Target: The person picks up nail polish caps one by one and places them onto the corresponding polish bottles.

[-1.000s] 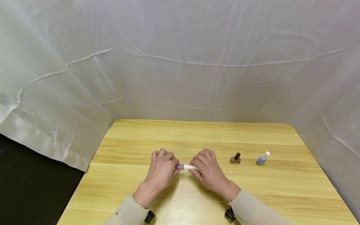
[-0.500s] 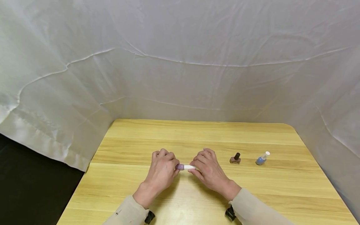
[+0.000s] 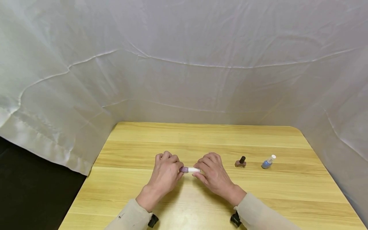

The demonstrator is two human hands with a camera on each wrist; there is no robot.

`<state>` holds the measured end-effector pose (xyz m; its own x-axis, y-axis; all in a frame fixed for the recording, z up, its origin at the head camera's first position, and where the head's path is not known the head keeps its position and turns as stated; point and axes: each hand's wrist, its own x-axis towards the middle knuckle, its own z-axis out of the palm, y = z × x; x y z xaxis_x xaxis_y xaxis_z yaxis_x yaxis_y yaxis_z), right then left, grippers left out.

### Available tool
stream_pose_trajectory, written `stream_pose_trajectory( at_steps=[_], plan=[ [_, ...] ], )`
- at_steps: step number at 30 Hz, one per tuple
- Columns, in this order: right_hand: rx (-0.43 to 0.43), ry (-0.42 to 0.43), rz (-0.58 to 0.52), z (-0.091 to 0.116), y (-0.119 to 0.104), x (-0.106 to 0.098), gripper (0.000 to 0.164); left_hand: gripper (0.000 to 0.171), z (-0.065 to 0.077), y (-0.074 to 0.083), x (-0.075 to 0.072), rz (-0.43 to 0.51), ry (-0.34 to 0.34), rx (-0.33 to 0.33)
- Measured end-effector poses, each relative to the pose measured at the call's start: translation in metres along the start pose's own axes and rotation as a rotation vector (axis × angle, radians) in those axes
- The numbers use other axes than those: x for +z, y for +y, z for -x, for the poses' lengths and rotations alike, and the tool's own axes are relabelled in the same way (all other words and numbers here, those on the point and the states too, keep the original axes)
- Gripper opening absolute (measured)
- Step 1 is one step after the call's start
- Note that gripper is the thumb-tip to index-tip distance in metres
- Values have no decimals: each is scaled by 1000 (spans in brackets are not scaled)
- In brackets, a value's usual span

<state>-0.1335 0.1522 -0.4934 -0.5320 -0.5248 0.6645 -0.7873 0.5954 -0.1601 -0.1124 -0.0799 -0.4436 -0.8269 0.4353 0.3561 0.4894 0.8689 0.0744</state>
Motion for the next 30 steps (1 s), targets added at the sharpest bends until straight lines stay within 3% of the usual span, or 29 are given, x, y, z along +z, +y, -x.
stream_pose_trajectory(
  at_steps=[21, 30],
  plan=[
    [31, 4, -42, -4, -1, 0, 21, 12, 1, 0, 2, -20, 27, 26],
    [4, 26, -53, -3, -2, 1, 20, 13, 1, -2, 1, 26, -13, -8]
  ],
)
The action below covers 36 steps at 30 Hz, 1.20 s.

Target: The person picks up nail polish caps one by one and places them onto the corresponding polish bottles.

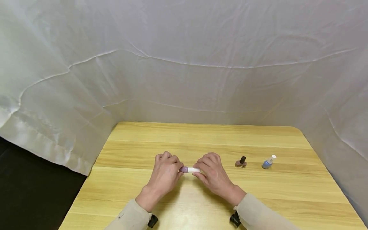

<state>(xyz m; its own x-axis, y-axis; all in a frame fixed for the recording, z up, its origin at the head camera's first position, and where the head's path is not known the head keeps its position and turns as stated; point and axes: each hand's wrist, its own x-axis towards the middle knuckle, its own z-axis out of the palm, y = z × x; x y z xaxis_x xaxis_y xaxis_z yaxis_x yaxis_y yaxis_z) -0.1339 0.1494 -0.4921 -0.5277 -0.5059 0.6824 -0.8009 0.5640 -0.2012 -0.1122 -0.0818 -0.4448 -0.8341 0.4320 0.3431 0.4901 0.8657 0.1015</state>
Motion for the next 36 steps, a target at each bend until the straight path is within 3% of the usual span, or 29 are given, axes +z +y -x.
stream_pose_trajectory(
  at_steps=[10, 19, 24, 30, 36],
  plan=[
    [-43, -12, -4, -4, 2, -3, 16, 13, 0, -1, 1, 38, -20, -11],
    [-37, -30, 20, -5, 3, -5, 16, 12, 1, -1, 4, -6, 23, 29],
    [-32, -43, 37, -6, 3, -4, 17, 14, 2, 0, 6, -39, 38, 17],
    [-21, -113, 49, -10, 3, -8, 17, 17, 5, 2, 13, -42, 26, -28],
    [32, -199, 49, -20, 5, -16, 25, 17, 5, 4, 22, 3, 72, -53]
  ],
)
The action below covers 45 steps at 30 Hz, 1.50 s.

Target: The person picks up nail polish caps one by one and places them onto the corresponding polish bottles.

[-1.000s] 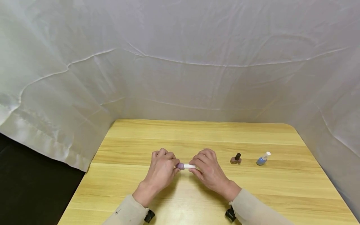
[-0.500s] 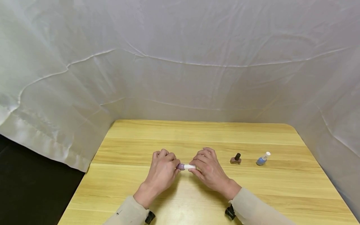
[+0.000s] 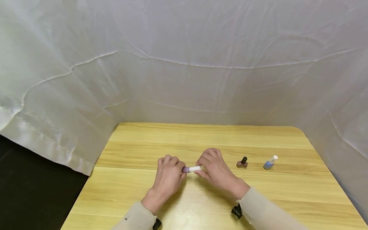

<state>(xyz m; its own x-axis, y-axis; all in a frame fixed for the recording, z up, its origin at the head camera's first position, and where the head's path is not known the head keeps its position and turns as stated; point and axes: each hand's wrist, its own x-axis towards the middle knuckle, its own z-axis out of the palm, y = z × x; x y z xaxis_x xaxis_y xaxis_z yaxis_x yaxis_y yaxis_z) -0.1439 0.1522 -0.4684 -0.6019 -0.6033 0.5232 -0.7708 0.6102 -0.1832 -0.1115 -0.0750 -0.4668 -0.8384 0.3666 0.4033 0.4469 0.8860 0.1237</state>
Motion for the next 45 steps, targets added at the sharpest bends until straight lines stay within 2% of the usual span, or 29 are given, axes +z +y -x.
stream_pose_trajectory(
  at_steps=[5, 9, 12, 19, 24, 27, 34, 45],
  plan=[
    [18, 10, -59, -4, -2, -3, 26, 19, -2, 2, 8, 15, 38, -6],
    [38, 52, -112, -5, -6, 2, 24, 21, -4, 5, 14, 38, 56, -22],
    [59, 72, -113, -5, -10, 8, 21, 21, -6, 9, 18, 77, 53, -39],
    [71, 122, 30, -9, -12, 16, 19, 20, -15, 12, 25, 206, -34, -137],
    [114, 131, 78, -12, -8, 18, 21, 19, -22, 12, 30, 242, -94, -168],
    [141, 122, 85, -13, -3, 20, 21, 17, -29, 12, 35, 243, -111, -175],
    [205, 85, 117, -13, 8, 29, 17, 14, -42, 14, 50, 184, -123, -210],
    [284, 21, 123, -9, 17, 39, 16, 9, -47, 17, 62, 161, -155, -243]
  ],
)
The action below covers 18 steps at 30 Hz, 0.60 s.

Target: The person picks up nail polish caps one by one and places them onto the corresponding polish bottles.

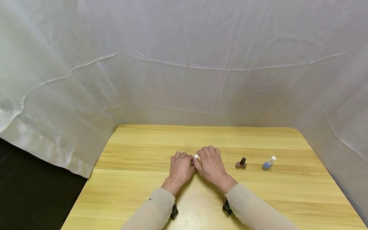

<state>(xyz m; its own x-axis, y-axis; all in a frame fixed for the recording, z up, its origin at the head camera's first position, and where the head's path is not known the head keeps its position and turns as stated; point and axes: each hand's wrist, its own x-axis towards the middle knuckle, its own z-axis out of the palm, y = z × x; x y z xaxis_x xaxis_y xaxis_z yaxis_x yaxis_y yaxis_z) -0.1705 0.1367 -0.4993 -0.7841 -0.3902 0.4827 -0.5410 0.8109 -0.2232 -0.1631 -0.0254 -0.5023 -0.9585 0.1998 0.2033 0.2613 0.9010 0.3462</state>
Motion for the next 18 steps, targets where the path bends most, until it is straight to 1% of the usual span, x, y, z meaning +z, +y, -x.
stream_pose_trajectory(
  at_steps=[7, 13, 15, 18],
  plan=[
    [6, 9, -12, 0, 1, 2, 18, 7, 0, -1, 2, 3, 3, -8],
    [30, -10, -29, 0, 1, 2, 19, 7, 0, -3, 4, 3, 14, -3],
    [43, -23, -34, 1, 0, 2, 22, 10, 2, -4, 3, 8, -1, -4],
    [57, -31, -46, 6, -1, 0, 30, 21, 7, -7, 2, 13, -32, -20]
  ],
)
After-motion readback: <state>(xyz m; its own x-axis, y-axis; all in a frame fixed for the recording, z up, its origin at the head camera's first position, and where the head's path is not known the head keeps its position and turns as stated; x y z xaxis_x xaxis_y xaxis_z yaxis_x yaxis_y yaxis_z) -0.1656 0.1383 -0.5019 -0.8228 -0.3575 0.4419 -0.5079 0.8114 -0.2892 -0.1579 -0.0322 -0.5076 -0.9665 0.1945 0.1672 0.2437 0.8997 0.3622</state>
